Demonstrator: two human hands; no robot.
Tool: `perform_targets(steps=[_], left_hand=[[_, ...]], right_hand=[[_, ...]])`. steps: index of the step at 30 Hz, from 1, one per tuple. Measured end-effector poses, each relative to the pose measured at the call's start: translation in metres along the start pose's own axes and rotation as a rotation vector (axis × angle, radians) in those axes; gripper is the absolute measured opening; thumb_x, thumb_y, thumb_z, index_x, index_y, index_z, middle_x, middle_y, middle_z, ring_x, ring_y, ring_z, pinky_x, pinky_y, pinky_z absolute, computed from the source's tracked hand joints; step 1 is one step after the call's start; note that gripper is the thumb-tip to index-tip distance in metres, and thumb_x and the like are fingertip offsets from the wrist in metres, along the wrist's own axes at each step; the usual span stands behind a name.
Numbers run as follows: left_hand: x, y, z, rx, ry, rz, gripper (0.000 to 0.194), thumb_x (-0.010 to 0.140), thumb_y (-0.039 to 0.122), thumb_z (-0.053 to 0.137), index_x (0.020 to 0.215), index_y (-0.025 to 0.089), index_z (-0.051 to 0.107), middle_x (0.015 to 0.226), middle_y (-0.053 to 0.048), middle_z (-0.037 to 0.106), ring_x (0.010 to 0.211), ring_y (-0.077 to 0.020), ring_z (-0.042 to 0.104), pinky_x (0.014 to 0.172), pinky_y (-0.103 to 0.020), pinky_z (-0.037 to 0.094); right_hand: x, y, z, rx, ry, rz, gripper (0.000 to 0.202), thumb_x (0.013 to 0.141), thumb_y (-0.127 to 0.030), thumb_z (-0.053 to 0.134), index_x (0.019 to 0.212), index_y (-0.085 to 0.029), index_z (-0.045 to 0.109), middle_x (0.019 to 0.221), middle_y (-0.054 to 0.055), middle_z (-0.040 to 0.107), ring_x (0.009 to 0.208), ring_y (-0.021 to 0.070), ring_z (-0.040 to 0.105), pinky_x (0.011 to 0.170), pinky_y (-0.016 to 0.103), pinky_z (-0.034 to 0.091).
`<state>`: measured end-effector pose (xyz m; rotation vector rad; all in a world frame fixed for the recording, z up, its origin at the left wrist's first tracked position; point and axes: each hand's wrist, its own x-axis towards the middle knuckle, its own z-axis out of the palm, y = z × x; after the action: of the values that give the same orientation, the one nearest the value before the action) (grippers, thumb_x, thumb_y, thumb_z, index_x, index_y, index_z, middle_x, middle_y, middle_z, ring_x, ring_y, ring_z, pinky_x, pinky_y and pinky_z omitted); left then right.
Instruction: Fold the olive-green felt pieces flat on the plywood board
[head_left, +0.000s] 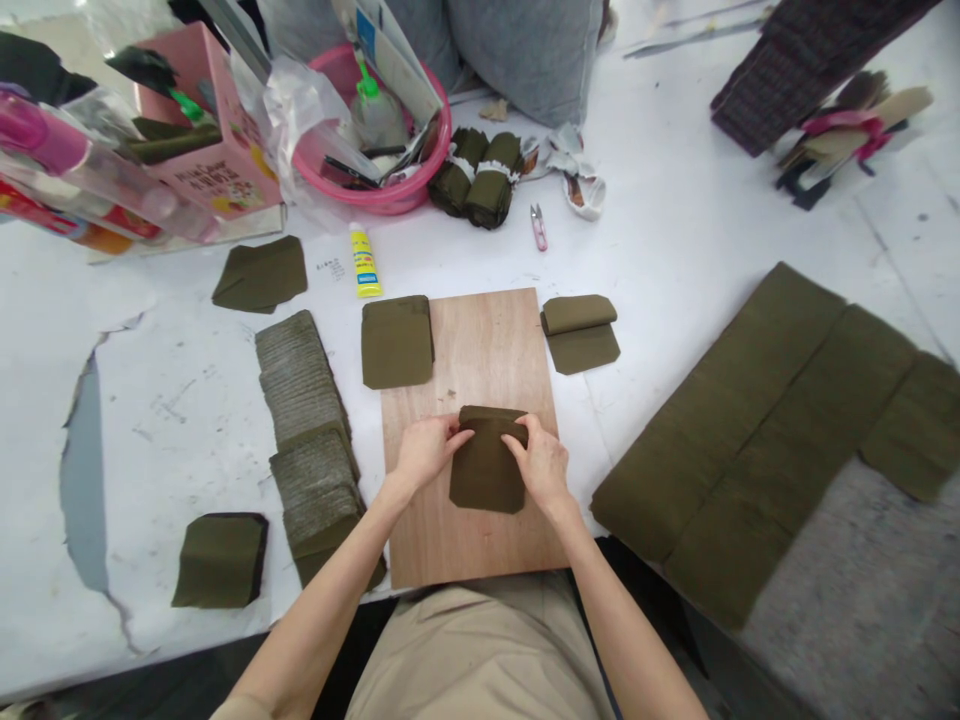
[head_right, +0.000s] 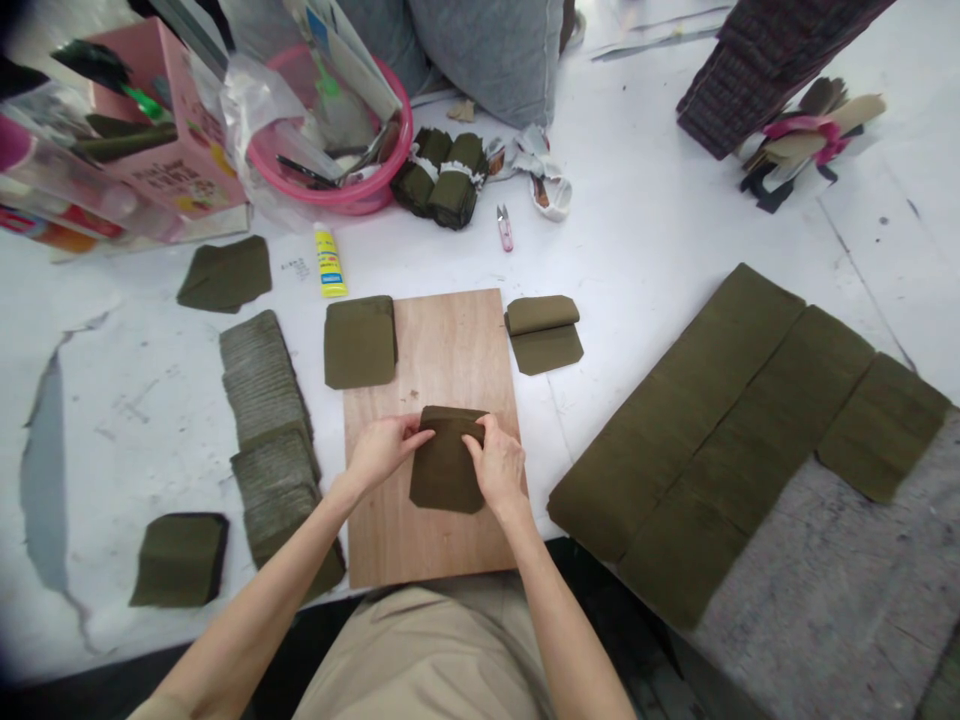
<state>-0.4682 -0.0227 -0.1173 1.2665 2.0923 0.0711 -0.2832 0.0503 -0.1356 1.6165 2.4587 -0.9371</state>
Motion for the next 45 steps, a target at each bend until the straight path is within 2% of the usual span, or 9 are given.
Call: perform_targets(steps=[7, 21, 24, 29, 32, 38, 45], left_hand=[[-0.003, -0.001, 0.006, -0.052, 0.015, -0.113, 0.038, 0.086, 0.051, 0.049, 0.068, 0.020, 0.062, 0.060, -0.001, 0.061, 0.054, -0.0149, 0.052, 0.052, -0.026, 0.023], [-0.007, -0.002, 0.014, -0.113, 0.095, -0.154, 0.039, 0.085, 0.052, 0.048, 0.066, 0.020, 0.059, 0.059, 0.001, 0.061, 0.053, -0.0133, 0.050, 0.053, -0.025, 0.025], [-0.008, -0.002, 0.017, -0.108, 0.100, -0.153, 0.039, 0.085, 0.053, 0.047, 0.068, 0.020, 0.059, 0.059, 0.001, 0.061, 0.053, -0.0136, 0.050, 0.053, -0.025, 0.024], [-0.010, -0.001, 0.017, -0.074, 0.119, -0.143, 0.041, 0.086, 0.055, 0.045, 0.069, 0.020, 0.058, 0.058, 0.001, 0.060, 0.053, -0.0140, 0.051, 0.053, -0.025, 0.024], [-0.010, 0.000, 0.017, -0.061, 0.125, -0.141, 0.041, 0.086, 0.055, 0.045, 0.069, 0.020, 0.057, 0.059, 0.001, 0.061, 0.054, -0.0139, 0.052, 0.054, -0.025, 0.025], [-0.010, 0.000, 0.018, -0.043, 0.120, -0.148, 0.039, 0.086, 0.053, 0.047, 0.070, 0.020, 0.058, 0.060, 0.001, 0.061, 0.055, -0.0135, 0.052, 0.054, -0.025, 0.025], [-0.010, 0.000, 0.019, -0.054, 0.131, -0.141, 0.039, 0.086, 0.053, 0.047, 0.069, 0.020, 0.058, 0.059, 0.001, 0.060, 0.053, -0.0131, 0.051, 0.054, -0.026, 0.024]], right_hand=[[-0.001, -0.004, -0.001, -0.016, -0.005, 0.011, 0.024, 0.087, -0.035, 0.055, 0.107, -0.022, 0.052, 0.081, 0.004, 0.068, 0.072, 0.0218, 0.065, 0.061, 0.028, 0.039], [-0.001, -0.012, -0.006, -0.023, -0.027, 0.055, 0.025, 0.087, -0.033, 0.056, 0.107, -0.021, 0.048, 0.078, 0.004, 0.067, 0.071, 0.0219, 0.066, 0.062, 0.029, 0.041], [-0.002, -0.015, -0.005, -0.022, 0.001, 0.080, 0.024, 0.087, -0.031, 0.056, 0.106, -0.020, 0.048, 0.080, 0.004, 0.066, 0.073, 0.0218, 0.066, 0.063, 0.029, 0.043], [-0.007, -0.013, -0.002, 0.021, 0.151, 0.028, 0.025, 0.086, -0.030, 0.056, 0.107, -0.018, 0.047, 0.101, 0.009, 0.061, 0.094, 0.0235, 0.061, 0.076, 0.033, 0.047], [-0.010, -0.006, -0.002, 0.060, 0.187, -0.011, 0.027, 0.087, -0.030, 0.055, 0.110, -0.019, 0.046, 0.106, 0.009, 0.057, 0.097, 0.0228, 0.057, 0.076, 0.033, 0.047], [-0.011, 0.006, -0.001, 0.094, 0.171, -0.081, 0.020, 0.086, -0.026, 0.057, 0.105, -0.022, 0.052, 0.101, 0.005, 0.054, 0.091, 0.0198, 0.057, 0.074, 0.031, 0.047], [-0.004, 0.006, -0.003, 0.056, 0.123, -0.089, 0.012, 0.083, -0.024, 0.061, 0.093, -0.023, 0.055, 0.094, 0.002, 0.053, 0.084, 0.0181, 0.056, 0.069, 0.029, 0.045]])
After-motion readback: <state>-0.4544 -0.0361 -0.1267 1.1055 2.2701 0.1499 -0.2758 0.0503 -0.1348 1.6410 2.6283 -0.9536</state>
